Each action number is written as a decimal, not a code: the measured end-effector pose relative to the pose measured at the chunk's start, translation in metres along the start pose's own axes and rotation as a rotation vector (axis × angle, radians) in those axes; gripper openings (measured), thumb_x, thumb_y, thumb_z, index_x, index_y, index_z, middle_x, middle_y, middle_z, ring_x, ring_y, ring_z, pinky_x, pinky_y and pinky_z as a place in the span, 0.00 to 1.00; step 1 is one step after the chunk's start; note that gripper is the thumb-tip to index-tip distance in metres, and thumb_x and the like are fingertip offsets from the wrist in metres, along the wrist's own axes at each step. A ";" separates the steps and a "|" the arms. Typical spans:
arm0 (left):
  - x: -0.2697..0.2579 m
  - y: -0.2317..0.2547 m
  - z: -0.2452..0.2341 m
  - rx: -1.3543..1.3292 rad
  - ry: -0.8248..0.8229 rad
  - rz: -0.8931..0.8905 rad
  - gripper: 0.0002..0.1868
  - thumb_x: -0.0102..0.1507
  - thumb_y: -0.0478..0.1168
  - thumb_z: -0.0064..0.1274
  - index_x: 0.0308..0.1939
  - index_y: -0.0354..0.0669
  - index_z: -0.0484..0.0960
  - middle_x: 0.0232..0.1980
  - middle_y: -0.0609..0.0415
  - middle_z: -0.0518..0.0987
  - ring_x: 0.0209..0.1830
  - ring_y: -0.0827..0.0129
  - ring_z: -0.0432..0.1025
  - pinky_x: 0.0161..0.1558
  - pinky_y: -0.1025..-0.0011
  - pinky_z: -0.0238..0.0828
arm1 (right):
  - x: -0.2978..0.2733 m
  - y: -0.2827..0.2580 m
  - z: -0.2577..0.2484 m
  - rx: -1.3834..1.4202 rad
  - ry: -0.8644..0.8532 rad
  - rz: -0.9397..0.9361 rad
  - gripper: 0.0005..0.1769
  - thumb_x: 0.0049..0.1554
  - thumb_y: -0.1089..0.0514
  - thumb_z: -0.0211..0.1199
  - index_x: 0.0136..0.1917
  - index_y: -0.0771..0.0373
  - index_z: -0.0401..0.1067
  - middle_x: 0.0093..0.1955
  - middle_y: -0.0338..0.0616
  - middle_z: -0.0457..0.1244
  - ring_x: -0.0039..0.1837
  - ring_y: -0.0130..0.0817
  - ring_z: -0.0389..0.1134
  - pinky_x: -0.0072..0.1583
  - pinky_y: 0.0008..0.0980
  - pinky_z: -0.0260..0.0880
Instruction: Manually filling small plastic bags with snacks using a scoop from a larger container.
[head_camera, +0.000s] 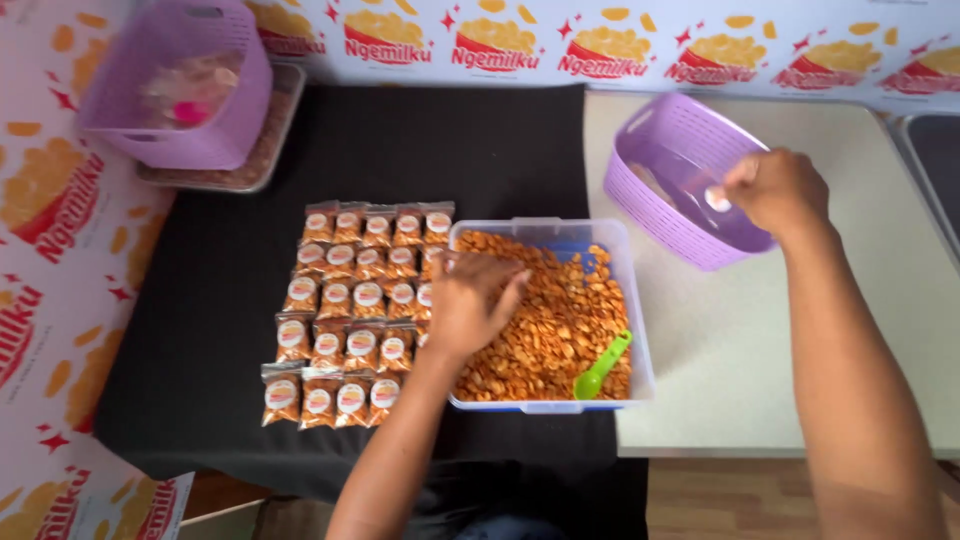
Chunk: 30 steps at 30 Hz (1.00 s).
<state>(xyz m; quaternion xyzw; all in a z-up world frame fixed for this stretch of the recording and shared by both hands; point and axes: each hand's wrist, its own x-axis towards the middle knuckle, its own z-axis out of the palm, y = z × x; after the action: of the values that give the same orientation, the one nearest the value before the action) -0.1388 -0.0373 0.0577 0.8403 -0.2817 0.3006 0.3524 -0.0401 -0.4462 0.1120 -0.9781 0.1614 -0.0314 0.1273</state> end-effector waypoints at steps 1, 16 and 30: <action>-0.001 0.001 -0.002 -0.011 -0.004 -0.001 0.14 0.69 0.50 0.48 0.37 0.51 0.86 0.39 0.60 0.86 0.39 0.62 0.79 0.49 0.56 0.54 | -0.007 0.000 0.008 -0.007 -0.002 0.009 0.13 0.51 0.43 0.77 0.45 0.48 0.84 0.46 0.36 0.74 0.47 0.36 0.74 0.47 0.38 0.69; -0.015 0.036 -0.031 -0.180 -0.235 -0.008 0.52 0.51 0.73 0.60 0.68 0.44 0.72 0.65 0.42 0.71 0.70 0.45 0.63 0.65 0.48 0.60 | -0.201 -0.122 0.077 0.940 -0.257 -0.381 0.14 0.55 0.60 0.70 0.54 0.66 0.81 0.38 0.52 0.73 0.41 0.40 0.74 0.47 0.35 0.72; -0.028 0.040 -0.044 -0.203 -0.140 -0.312 0.06 0.57 0.43 0.67 0.38 0.56 0.91 0.30 0.61 0.86 0.40 0.60 0.79 0.53 0.64 0.61 | -0.224 -0.122 0.113 0.438 0.601 -0.763 0.08 0.56 0.51 0.72 0.46 0.50 0.74 0.42 0.34 0.63 0.47 0.39 0.69 0.51 0.38 0.69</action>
<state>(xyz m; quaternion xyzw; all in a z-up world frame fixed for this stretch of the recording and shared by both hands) -0.1981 -0.0202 0.0805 0.8528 -0.2007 0.1533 0.4572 -0.2033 -0.2347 0.0297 -0.8659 -0.1866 -0.3871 0.2561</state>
